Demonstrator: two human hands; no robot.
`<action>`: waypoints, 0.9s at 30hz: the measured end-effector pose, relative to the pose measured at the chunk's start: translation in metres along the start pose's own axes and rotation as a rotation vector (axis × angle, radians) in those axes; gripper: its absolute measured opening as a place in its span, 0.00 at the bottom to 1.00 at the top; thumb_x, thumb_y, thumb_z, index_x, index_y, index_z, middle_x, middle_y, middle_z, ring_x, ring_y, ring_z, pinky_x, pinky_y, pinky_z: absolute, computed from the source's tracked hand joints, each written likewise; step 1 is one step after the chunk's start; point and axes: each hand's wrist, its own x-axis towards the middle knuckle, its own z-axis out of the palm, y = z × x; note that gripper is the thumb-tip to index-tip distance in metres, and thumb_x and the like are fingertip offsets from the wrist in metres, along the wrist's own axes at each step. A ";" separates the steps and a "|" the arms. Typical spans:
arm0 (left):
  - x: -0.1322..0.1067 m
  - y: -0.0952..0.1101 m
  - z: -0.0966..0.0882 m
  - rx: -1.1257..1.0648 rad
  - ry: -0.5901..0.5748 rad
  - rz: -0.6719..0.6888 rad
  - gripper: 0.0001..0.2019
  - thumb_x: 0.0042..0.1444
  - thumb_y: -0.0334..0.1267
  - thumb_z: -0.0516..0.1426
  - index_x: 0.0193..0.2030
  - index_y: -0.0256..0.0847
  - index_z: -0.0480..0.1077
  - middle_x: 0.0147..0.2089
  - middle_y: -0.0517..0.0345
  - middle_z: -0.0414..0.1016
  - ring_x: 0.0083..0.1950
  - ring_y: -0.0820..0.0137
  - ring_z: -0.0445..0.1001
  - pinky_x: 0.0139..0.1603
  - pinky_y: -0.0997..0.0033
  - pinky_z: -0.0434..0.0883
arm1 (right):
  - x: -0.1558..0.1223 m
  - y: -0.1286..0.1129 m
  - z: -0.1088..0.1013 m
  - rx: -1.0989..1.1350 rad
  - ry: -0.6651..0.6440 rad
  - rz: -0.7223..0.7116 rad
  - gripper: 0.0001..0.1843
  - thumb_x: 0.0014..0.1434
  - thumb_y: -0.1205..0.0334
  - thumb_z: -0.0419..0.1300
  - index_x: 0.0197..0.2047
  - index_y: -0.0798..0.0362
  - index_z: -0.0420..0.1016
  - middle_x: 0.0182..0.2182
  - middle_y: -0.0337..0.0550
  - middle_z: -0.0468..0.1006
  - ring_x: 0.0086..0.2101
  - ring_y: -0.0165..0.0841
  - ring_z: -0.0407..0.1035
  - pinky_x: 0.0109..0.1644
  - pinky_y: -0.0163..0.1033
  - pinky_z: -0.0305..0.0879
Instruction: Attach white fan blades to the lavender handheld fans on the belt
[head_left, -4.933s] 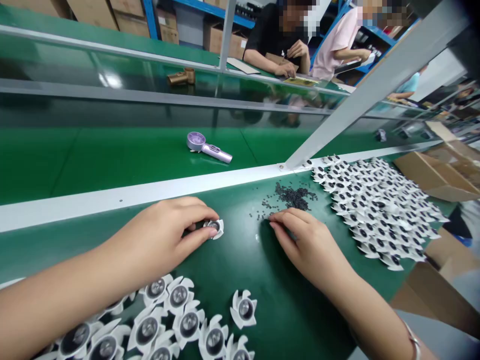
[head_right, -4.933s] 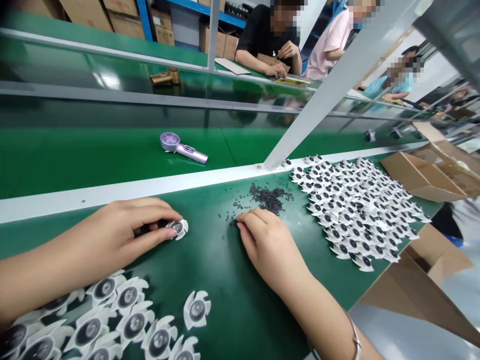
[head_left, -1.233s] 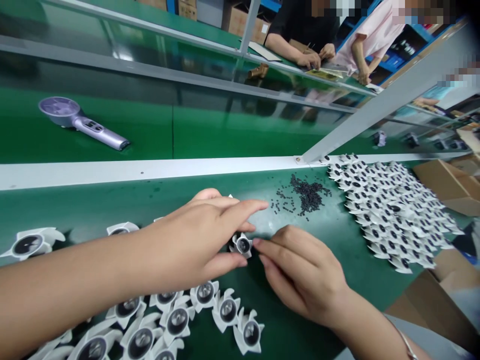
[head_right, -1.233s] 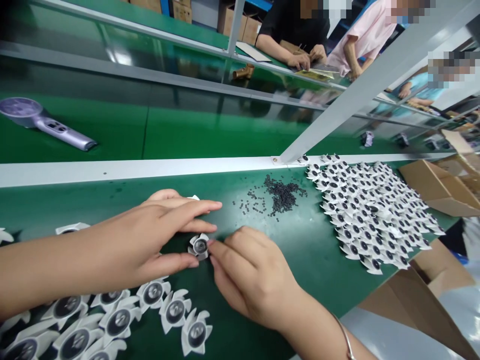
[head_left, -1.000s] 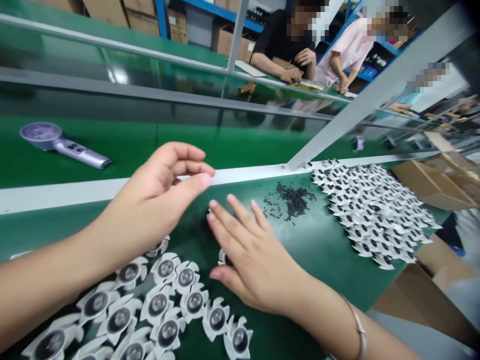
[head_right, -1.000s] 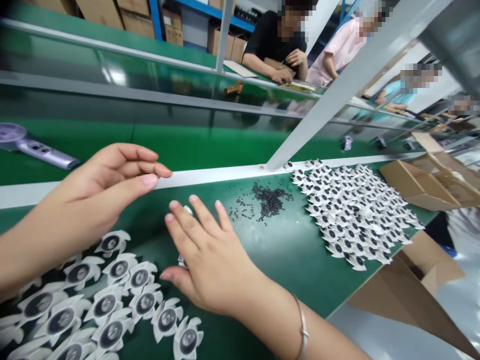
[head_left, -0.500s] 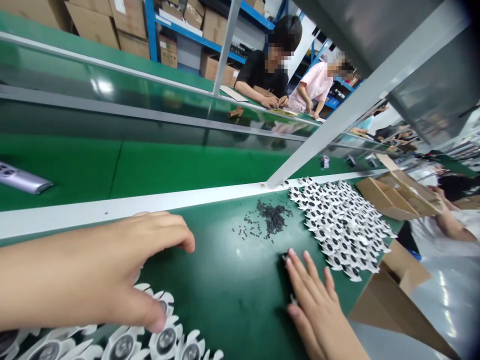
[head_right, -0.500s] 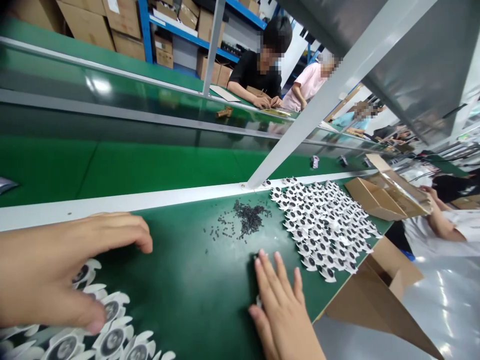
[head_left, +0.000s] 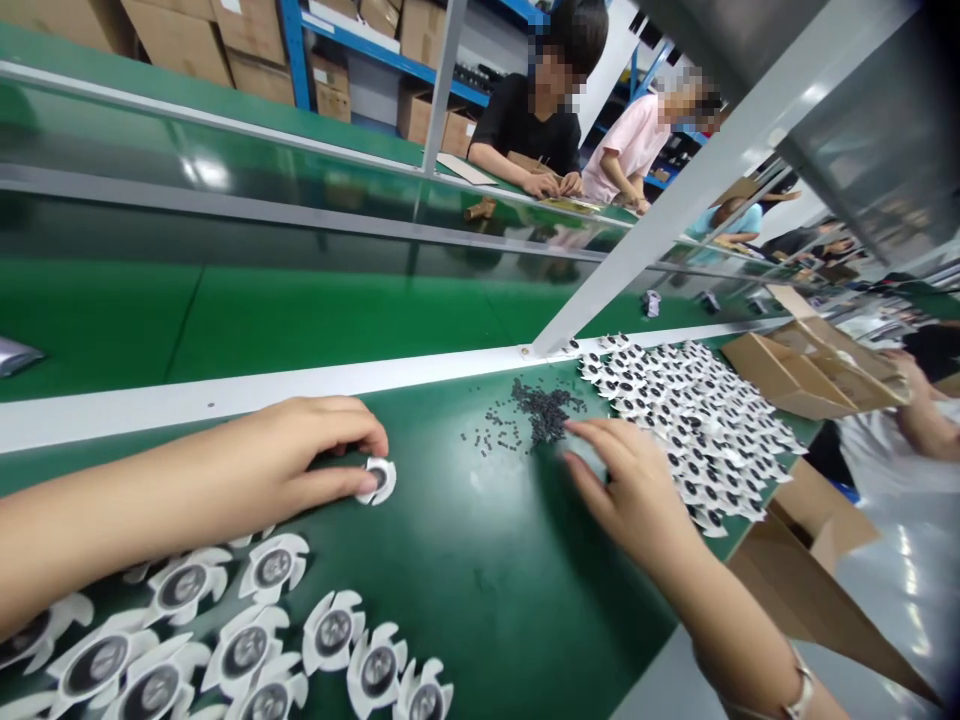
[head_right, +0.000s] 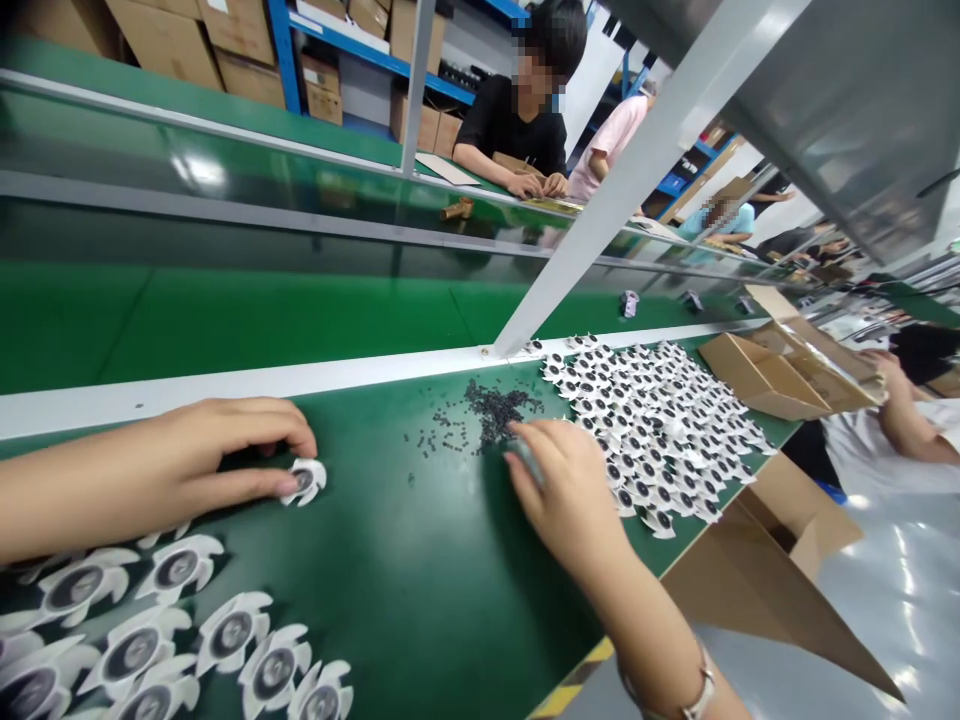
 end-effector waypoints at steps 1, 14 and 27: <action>0.002 0.002 -0.002 -0.001 -0.050 -0.020 0.11 0.61 0.50 0.56 0.40 0.49 0.75 0.42 0.60 0.77 0.41 0.66 0.74 0.41 0.71 0.69 | 0.007 -0.015 0.001 0.073 -0.029 -0.025 0.12 0.66 0.61 0.55 0.48 0.55 0.75 0.43 0.52 0.79 0.45 0.43 0.71 0.49 0.48 0.64; 0.003 0.002 0.001 -0.003 0.013 0.030 0.09 0.64 0.43 0.55 0.44 0.47 0.76 0.45 0.58 0.78 0.45 0.66 0.75 0.45 0.69 0.69 | 0.048 -0.067 0.010 -0.061 -0.191 -0.381 0.11 0.66 0.72 0.53 0.38 0.58 0.77 0.33 0.48 0.76 0.35 0.39 0.64 0.41 0.44 0.54; 0.000 0.002 0.005 -0.067 0.064 -0.026 0.18 0.54 0.35 0.59 0.53 0.44 0.73 0.46 0.59 0.81 0.45 0.68 0.79 0.44 0.73 0.73 | 0.070 -0.106 0.011 0.467 -0.214 -0.214 0.06 0.63 0.73 0.52 0.36 0.53 0.66 0.32 0.44 0.71 0.35 0.36 0.65 0.41 0.42 0.62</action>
